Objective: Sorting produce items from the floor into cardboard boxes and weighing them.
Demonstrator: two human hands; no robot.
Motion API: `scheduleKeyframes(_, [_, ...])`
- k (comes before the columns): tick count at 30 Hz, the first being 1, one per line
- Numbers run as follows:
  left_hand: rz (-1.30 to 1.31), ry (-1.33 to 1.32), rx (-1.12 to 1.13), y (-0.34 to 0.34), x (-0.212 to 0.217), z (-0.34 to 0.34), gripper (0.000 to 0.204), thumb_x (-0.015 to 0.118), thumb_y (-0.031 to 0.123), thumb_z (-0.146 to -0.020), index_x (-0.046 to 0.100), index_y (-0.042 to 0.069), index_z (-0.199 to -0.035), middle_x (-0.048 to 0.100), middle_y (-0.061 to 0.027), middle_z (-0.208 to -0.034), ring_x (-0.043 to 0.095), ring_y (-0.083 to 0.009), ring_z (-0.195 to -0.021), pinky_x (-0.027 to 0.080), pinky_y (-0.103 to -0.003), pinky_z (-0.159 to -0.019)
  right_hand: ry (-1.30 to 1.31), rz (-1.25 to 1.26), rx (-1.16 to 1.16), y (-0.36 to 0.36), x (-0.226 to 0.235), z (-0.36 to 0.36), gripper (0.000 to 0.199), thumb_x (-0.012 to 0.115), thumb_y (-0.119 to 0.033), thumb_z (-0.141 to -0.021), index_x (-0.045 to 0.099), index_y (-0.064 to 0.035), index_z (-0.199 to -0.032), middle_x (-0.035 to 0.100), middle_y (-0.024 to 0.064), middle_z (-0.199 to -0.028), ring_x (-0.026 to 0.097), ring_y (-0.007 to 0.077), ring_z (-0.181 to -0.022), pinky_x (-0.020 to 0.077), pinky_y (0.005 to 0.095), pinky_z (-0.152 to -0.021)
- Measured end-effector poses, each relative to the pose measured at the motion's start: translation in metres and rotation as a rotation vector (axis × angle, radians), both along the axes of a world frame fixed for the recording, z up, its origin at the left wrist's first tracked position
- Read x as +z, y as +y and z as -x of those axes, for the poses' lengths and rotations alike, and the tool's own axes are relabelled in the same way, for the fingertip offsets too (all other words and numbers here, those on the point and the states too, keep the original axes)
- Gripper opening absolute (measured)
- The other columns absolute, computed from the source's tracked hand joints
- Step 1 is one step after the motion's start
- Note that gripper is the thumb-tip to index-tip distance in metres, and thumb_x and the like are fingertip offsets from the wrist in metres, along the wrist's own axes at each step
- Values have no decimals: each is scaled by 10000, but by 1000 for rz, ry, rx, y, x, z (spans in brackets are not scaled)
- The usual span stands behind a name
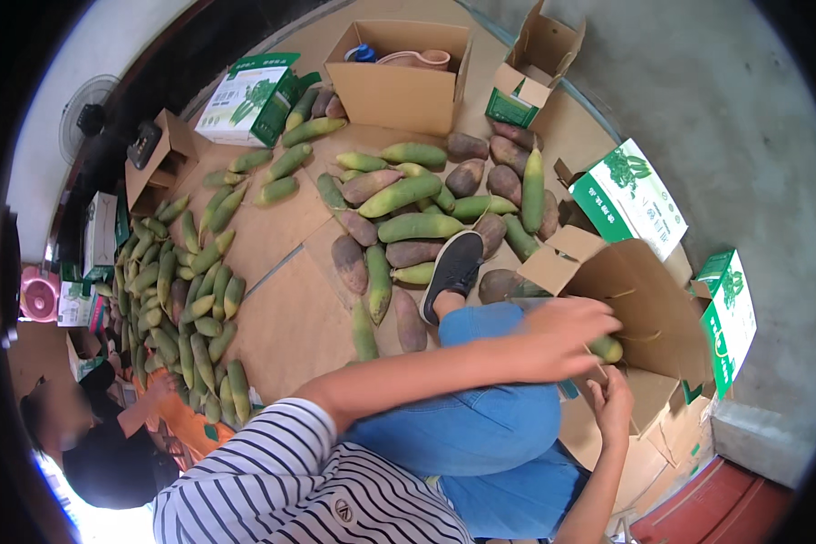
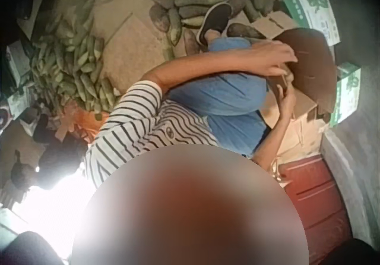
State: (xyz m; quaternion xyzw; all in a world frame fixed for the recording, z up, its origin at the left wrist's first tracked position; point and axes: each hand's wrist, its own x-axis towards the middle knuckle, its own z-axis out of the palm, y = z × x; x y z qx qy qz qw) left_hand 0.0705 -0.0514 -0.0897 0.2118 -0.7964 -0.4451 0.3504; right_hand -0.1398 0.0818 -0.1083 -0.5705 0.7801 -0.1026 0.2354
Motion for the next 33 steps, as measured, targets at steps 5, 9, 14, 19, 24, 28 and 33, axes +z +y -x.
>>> scheduleKeyframes(5, [-590,-181,348,11,-116,-145,340,644,218,-833,592,35,-1115,628,-112,-1026,611,-225,-958,491,-340,-816,-101,192,132,7,-26,26,253,655,-66,-803,566,-2,-1031,577,172,-878,572,261,-725,461,344,-683])
scheduleKeyframes(9, [-706,-611,526,54,-252,-290,436,701,264,-797,576,-29,-1095,640,-182,-1017,631,-238,-928,517,-339,-788,-125,59,13,1,-13,29,239,631,-62,-834,554,-1,-1052,559,121,-871,558,204,-724,455,303,-692])
scheduleKeyframes(14, [-907,-985,597,120,-303,-343,699,736,439,-701,558,-111,-1095,619,-255,-1054,636,-324,-937,512,-375,-803,-156,-88,-55,-10,-9,16,224,612,-63,-862,552,-18,-1073,593,86,-880,568,155,-755,462,290,-703])
scheduleKeyframes(19, [-1140,-797,686,141,-357,-327,836,769,493,-650,515,-152,-1116,601,-284,-1050,635,-321,-940,530,-385,-735,-229,-120,-79,-15,-8,13,225,597,-81,-887,539,-19,-1096,614,101,-906,598,152,-809,471,279,-729])
scheduleKeyframes(24, [-1323,-652,804,120,-378,-285,723,803,392,-643,535,-121,-1075,621,-246,-1031,649,-301,-893,539,-395,-673,-115,-133,-100,-2,-5,19,269,628,-121,-862,545,-25,-1098,621,111,-919,602,159,-809,472,293,-730])
scheduleKeyframes(28, [-1321,-445,865,104,-313,-275,554,788,289,-695,564,-52,-1070,654,-149,-938,666,-234,-806,549,-348,-662,139,-139,21,-10,13,4,368,659,-231,-816,557,-37,-1112,616,172,-996,595,323,-904,464,392,-808])
scheduleKeyframes(33, [-1113,-70,940,50,-200,-275,542,729,276,-796,501,48,-1232,606,-43,-1061,596,-123,-858,453,-233,-607,294,676,210,-30,50,-16,300,666,-143,-778,608,-42,-1054,653,111,-938,631,265,-824,491,357,-757])
